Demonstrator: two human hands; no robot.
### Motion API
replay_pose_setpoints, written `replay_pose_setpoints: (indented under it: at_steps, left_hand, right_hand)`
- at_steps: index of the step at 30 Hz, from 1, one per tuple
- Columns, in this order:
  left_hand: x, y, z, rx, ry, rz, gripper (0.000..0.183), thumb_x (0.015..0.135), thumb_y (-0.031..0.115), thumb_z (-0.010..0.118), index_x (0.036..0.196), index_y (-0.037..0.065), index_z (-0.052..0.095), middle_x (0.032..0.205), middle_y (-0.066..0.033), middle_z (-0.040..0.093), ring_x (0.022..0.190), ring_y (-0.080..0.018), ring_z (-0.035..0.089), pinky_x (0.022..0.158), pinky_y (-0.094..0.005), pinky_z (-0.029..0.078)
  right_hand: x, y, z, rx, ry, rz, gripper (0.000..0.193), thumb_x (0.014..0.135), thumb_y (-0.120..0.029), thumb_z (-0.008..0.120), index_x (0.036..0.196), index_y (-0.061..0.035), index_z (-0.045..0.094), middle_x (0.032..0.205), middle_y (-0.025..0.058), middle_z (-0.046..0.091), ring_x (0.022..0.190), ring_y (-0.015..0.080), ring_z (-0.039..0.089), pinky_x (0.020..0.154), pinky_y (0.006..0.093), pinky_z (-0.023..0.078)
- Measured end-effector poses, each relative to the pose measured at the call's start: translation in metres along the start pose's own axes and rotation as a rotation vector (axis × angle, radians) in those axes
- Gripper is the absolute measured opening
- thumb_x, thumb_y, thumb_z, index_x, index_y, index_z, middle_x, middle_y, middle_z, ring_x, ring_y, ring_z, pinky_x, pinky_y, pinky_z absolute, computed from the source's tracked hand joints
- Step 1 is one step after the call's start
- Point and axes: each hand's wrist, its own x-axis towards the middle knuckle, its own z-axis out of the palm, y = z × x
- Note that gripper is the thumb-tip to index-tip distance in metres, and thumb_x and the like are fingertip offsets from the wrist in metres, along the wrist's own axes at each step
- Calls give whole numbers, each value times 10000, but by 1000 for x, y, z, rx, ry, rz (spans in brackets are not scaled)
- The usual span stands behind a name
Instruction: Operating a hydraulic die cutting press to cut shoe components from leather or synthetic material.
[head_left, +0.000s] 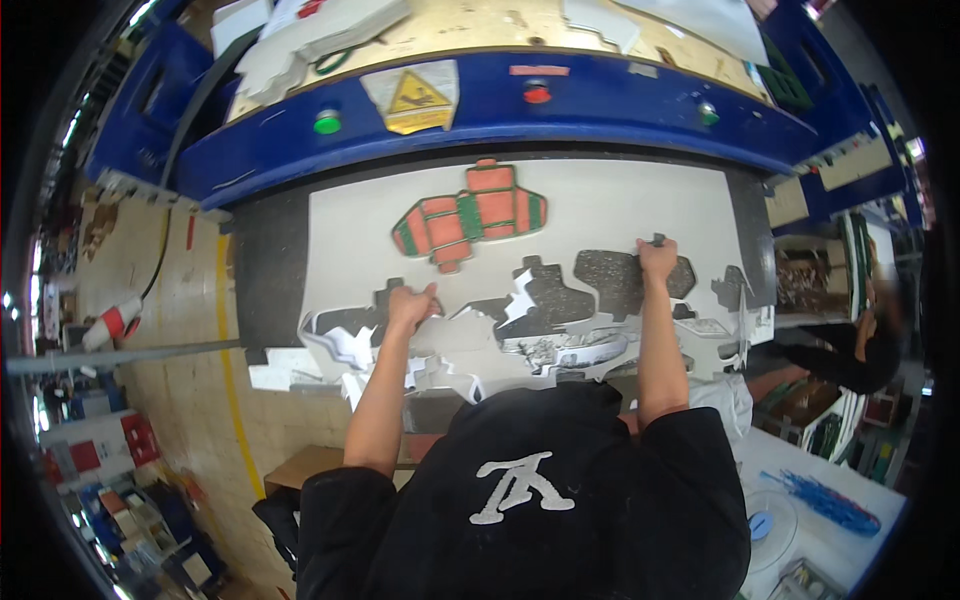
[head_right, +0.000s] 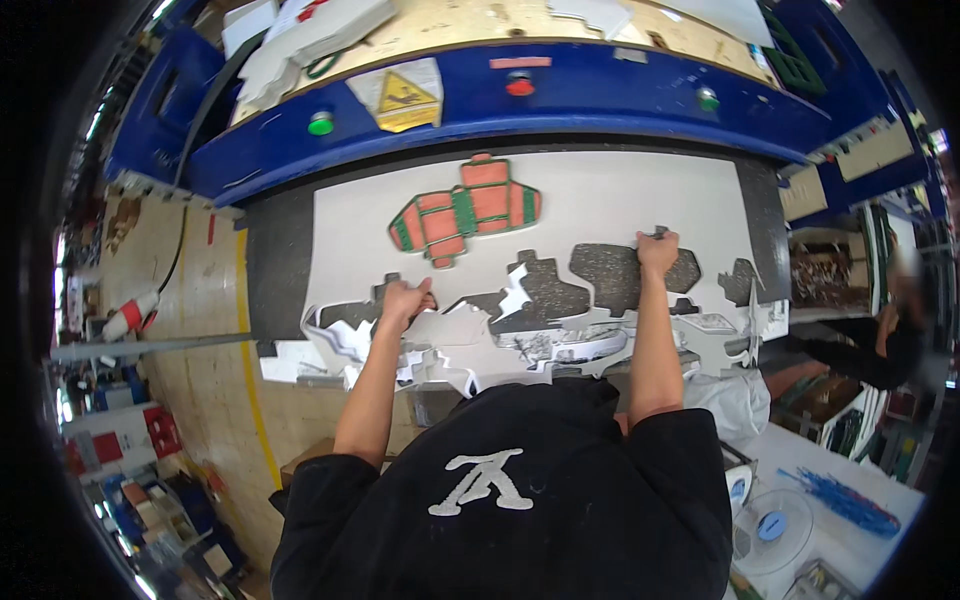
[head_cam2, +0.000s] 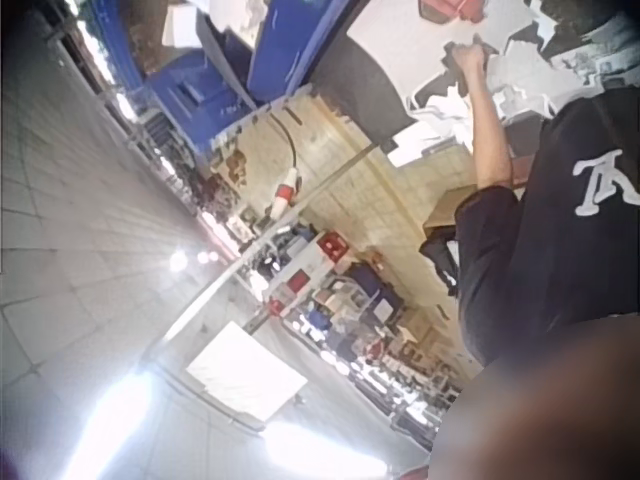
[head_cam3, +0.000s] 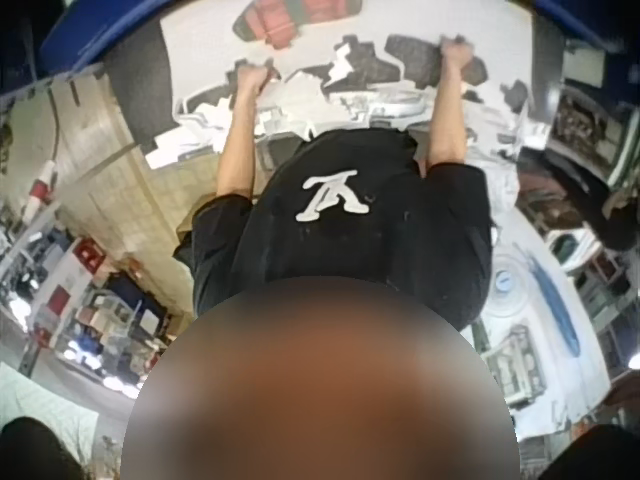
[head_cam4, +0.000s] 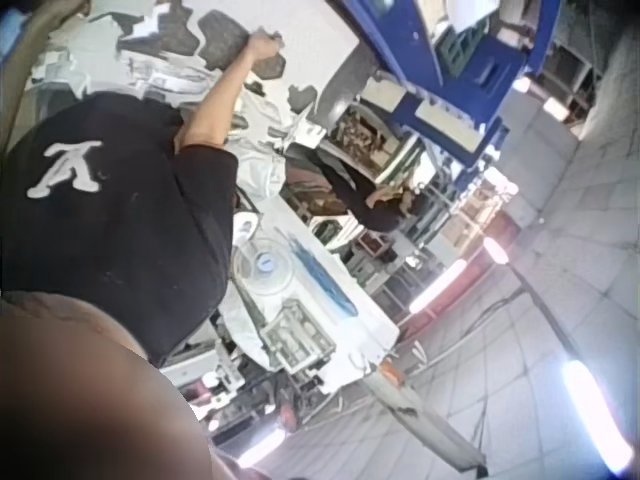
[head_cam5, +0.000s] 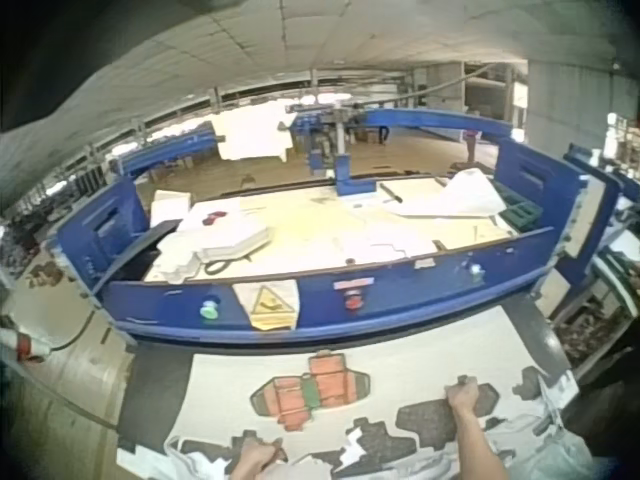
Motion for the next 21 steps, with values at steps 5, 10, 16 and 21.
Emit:
replay_pose_setpoints:
  at_steps: [5,10,16,21]
  left_hand:
    - [-35,11,-15,655,60,321,789,919,688,692,926,-94,797,791,-277,758,818,-412,782,822,-494,599]
    - [-107,-11,-29,752,-152,417,739,974,663,639,1200,-30,764,1218,-345,717,1196,-478,685,1045,-525,521]
    - [-74,-4,-33,484,-405,198,623,1016,544,637,1037,-67,761,845,-223,739,829,-325,758,713,-473,572]
    - [-61,-6,-36,1180,-392,393,500,963,490,718,988,-7,768,793,-174,713,766,-372,722,728,-493,575]
  right_hand:
    - [-12,-6,-12,80,83,-46,536,762,-239,958,1109,-10,619,1066,226,748,1015,401,738,914,455,566]
    - [-99,-19,-88,25,-285,-593,553,837,-311,899,1231,-35,627,1136,183,724,1080,385,695,959,477,538]
    - [-239,4,-114,-74,-510,-882,892,767,-384,932,1456,-5,512,1570,229,480,1436,495,441,1190,572,373]
    - [-275,8,-126,-169,-478,-730,1007,765,-387,939,1548,-21,423,1692,323,248,1496,576,320,1237,608,303]
